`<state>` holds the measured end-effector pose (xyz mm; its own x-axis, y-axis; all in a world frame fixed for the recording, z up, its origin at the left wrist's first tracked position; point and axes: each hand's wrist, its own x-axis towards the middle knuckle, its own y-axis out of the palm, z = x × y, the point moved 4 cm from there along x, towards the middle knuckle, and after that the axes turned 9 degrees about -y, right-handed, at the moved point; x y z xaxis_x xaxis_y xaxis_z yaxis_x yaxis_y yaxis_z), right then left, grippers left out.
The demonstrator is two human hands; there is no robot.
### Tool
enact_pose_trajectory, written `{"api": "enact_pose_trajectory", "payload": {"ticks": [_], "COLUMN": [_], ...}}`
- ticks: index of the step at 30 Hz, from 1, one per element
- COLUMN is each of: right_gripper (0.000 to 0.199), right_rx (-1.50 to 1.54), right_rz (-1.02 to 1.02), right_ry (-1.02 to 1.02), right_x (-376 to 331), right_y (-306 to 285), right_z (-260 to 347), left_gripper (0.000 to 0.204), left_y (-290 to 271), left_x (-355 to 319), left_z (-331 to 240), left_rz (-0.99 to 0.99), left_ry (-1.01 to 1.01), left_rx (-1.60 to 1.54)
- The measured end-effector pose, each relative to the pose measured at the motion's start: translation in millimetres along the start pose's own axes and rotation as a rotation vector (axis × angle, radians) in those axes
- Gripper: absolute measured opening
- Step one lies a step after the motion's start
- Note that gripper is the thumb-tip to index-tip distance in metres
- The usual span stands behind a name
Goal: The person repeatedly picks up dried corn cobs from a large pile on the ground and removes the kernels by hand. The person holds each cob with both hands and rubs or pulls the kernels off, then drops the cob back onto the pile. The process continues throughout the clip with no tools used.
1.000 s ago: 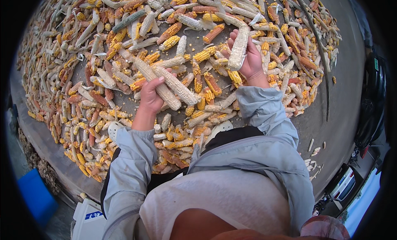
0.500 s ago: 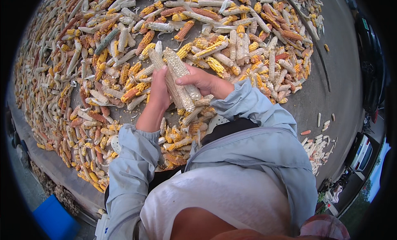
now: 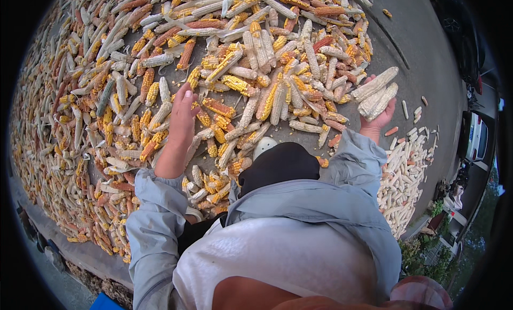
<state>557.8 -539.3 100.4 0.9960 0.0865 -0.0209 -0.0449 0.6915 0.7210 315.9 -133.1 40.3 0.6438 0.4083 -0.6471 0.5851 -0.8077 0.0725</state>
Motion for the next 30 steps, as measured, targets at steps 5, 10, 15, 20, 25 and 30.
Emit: {"api": "enact_pose_trajectory", "payload": {"ticks": [5, 10, 15, 20, 25, 30], "right_gripper": [0.083, 0.049, 0.076, 0.085, 0.072, 0.065], "right_rx": [0.299, -0.340, -1.371, -1.742, -1.081, -0.229], "right_rz": [-0.446, -0.207, 0.479, 0.676, 0.565, 0.378], "right_ry": [-0.647, 0.021, 0.136, 0.205, 0.505, 0.920], "right_x": [-39.3, 7.1, 43.3, 65.7, 26.5, -47.1], "right_y": [-129.5, -100.4, -1.1, 15.7, 45.1, 73.4], "right_z": [249.2, 34.2, -225.5, -298.8, -295.7, -268.1], "left_gripper": [0.056, 0.055, 0.050, 0.040, 0.034, 0.036], "left_y": [-1.7, 10.6, 2.0, -10.6, -15.8, -4.1], "left_x": [5.8, 9.5, -1.3, -11.4, -15.4, -12.1], "left_z": [9.9, 18.6, 18.9, 34.8, 59.8, 53.6], "left_rz": [-0.004, 0.020, -0.007, -0.044, -0.028, 0.082], "left_ry": [-0.137, -0.179, -0.154, -0.215, -0.290, -0.277], "left_rx": [0.006, 0.042, 0.017, -0.080, -0.159, -0.201]}}
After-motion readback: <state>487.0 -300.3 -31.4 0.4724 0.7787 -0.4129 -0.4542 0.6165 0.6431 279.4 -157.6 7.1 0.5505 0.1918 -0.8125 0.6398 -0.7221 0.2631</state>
